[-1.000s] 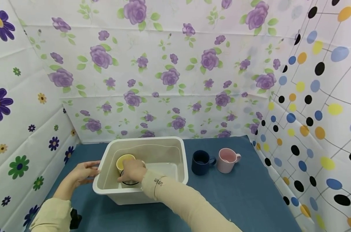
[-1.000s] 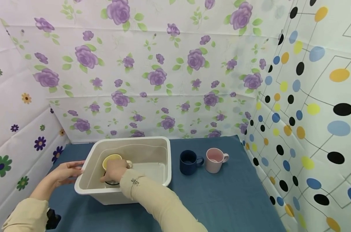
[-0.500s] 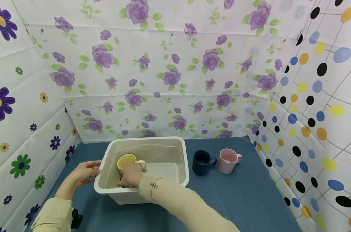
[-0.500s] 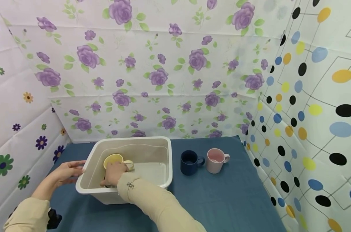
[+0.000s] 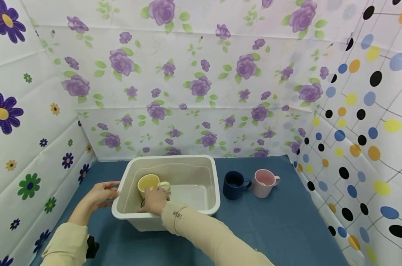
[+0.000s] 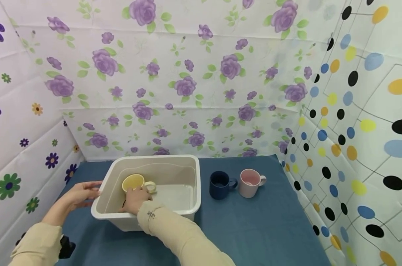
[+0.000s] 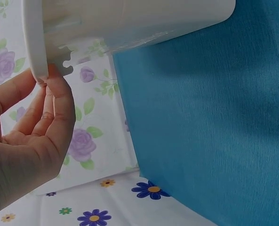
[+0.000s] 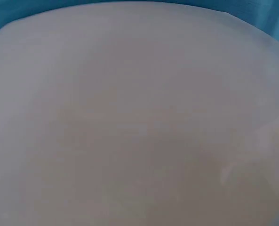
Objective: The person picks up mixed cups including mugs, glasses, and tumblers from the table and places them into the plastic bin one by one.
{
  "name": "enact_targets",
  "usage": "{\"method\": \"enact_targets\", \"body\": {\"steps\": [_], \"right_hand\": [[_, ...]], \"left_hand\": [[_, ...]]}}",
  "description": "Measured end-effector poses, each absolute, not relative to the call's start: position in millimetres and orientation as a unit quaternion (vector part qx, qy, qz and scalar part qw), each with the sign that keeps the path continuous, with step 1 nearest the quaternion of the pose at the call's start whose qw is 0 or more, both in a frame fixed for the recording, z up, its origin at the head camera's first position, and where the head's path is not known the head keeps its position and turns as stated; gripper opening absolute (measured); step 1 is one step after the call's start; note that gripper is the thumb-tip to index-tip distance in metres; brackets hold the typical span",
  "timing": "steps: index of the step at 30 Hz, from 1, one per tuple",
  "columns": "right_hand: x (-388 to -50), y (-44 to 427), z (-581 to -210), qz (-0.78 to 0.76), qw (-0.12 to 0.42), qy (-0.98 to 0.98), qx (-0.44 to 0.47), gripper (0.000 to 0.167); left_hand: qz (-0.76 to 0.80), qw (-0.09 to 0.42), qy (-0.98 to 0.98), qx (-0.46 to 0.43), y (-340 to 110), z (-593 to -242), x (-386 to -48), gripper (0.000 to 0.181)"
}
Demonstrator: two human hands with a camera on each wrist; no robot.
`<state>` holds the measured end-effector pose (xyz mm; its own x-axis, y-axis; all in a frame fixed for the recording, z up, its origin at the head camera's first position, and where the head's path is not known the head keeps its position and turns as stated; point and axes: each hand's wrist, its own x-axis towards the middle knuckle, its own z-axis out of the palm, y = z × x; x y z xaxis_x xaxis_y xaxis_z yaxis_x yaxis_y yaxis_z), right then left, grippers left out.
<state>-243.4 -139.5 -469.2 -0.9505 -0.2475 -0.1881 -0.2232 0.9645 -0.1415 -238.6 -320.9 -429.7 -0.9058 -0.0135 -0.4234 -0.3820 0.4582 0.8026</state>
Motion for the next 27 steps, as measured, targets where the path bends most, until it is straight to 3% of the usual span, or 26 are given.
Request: {"method": "enact_targets", "body": {"steps": [17, 27], "right_hand": [[-251.5, -156.5, -482.1, -0.041, 0.118, 0.988, -0.095, 0.066], [-258.2, -174.0, -496.7, 0.002, 0.093, 0.992, -0.082, 0.063]], "left_hand": [[0.502, 0.173, 0.837, -0.134, -315.4, -426.7, -239.8, 0.059], [0.5, 0.171, 0.838, -0.136, -316.6, -428.7, -240.0, 0.059]]}}
